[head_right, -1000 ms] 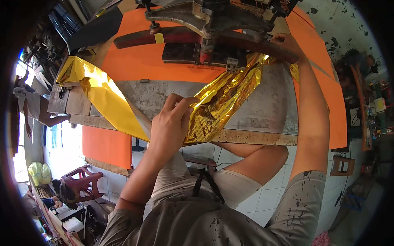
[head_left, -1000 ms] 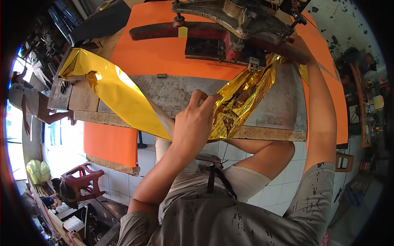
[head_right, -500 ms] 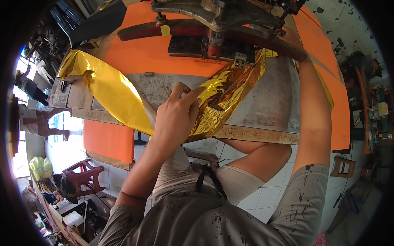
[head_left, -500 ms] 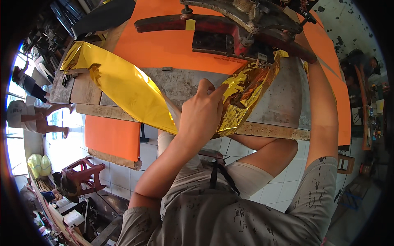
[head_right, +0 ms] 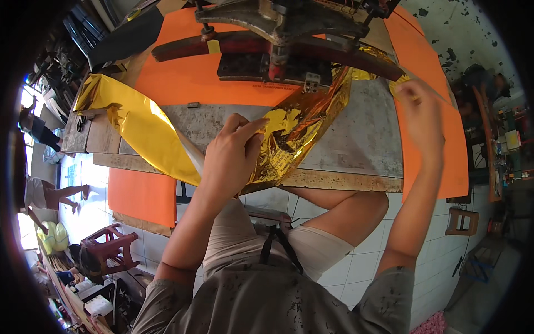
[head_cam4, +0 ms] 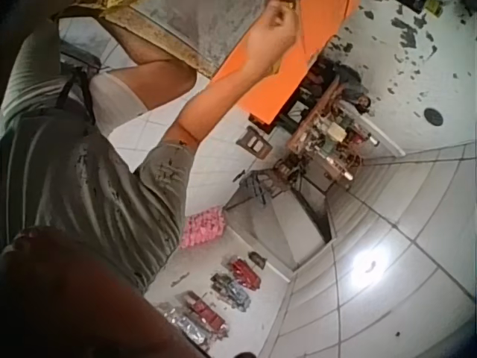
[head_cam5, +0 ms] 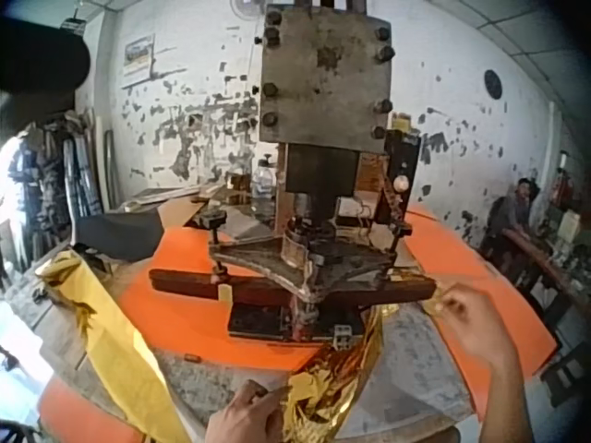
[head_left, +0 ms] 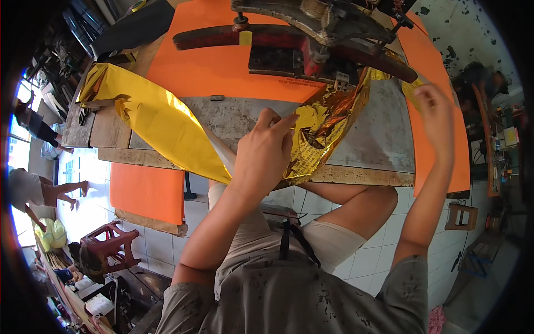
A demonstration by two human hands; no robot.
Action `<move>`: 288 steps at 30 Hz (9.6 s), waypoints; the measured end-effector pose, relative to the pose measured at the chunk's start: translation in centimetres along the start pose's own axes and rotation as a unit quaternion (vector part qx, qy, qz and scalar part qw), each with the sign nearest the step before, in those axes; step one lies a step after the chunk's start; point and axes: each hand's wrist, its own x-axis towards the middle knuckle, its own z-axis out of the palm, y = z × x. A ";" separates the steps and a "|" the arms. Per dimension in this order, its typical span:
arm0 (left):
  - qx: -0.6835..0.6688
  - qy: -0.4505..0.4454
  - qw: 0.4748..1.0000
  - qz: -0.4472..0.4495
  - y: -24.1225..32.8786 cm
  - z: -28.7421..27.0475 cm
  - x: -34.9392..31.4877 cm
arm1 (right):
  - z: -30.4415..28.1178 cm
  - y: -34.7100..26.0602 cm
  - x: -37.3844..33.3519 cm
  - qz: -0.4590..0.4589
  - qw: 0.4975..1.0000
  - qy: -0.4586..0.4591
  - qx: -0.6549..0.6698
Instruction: The person performs hot stamping on pieces of leather and synthetic material. The person aligns a gold foil sheet over a black material, presses it using a manual stamping machine, peels away the excess foil, and then repeats the process on a larger orange material.
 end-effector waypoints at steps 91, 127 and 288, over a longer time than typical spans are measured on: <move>-0.097 -0.003 0.995 -0.016 4.1 2.9 -0.9 | 9.8 3.5 -1.6 -0.118 0.989 -0.076 -0.055; -0.118 -0.008 0.993 -0.030 3.2 3.1 -0.9 | 10.9 4.1 -1.3 -0.167 0.983 -0.043 -0.070; 0.308 0.187 0.922 -0.140 -23.1 -17.0 4.5 | 14.7 -1.5 0.3 -0.079 0.988 0.125 -0.035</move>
